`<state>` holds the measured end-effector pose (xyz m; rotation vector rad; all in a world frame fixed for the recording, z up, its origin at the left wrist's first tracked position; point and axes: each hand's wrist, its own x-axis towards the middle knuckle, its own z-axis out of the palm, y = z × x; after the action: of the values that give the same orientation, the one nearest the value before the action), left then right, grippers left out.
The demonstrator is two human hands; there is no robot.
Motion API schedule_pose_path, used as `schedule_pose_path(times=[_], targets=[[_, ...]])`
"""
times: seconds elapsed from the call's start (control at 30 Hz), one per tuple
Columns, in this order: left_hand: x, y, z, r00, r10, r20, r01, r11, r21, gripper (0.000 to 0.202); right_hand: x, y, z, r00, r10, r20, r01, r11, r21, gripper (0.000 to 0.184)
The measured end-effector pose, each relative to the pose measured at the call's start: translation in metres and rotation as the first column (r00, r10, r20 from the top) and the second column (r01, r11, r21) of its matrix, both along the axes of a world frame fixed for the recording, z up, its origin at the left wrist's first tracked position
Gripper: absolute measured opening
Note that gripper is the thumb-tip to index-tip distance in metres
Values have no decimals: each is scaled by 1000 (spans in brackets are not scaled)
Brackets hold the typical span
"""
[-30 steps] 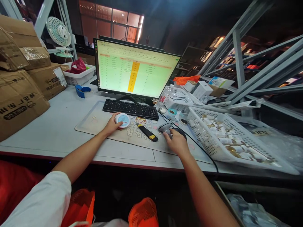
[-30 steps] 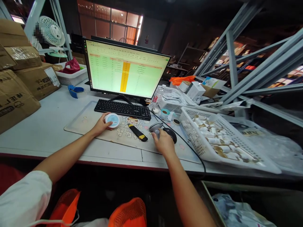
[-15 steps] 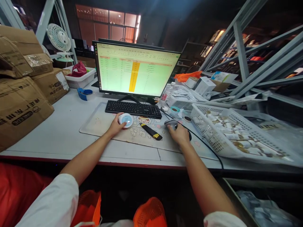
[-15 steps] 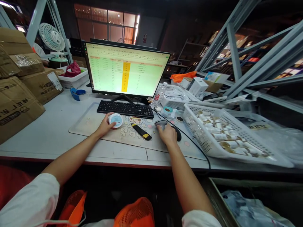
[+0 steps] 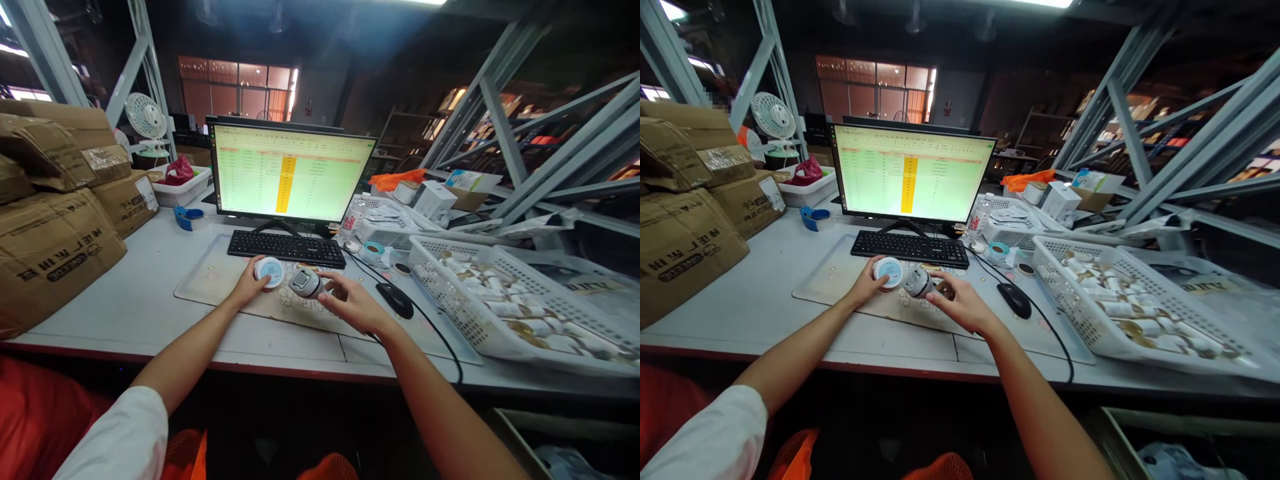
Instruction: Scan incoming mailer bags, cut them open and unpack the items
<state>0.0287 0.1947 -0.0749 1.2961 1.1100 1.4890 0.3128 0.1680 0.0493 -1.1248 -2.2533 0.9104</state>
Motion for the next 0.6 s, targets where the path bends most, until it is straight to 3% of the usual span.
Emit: schedule_pose_path(times=[0.1,0.23,0.3,0.37,0.5,0.53,0.6], targets=[[0,0,2,1000,-10,7,10,1000,-21,72,23,25,-15,979,-200,50,196,978,69,59],[0,0,2,1000,-14,4,15,999,-33,72,53,54,-39,853,-487,189,441,865,238,63],[0,0,2,1000,-14,-2,13,999,-34,72,60,61,-53,758,-589,280,500,801,329,65],[0,1,1,1000,-14,-4,14,999,-33,72,64,62,-67,705,-620,344,496,778,386,64],[0,-1,0,1000,-14,1,14,999,-52,73,99,39,-73,785,-551,284,407,804,434,59],[0,-2,0,1000,-11,1,11,998,-59,73,118,26,-68,802,-551,231,409,788,461,57],[1,-3,2,1000,-3,-10,2,997,-73,71,170,-11,-51,789,-606,101,469,700,538,48]])
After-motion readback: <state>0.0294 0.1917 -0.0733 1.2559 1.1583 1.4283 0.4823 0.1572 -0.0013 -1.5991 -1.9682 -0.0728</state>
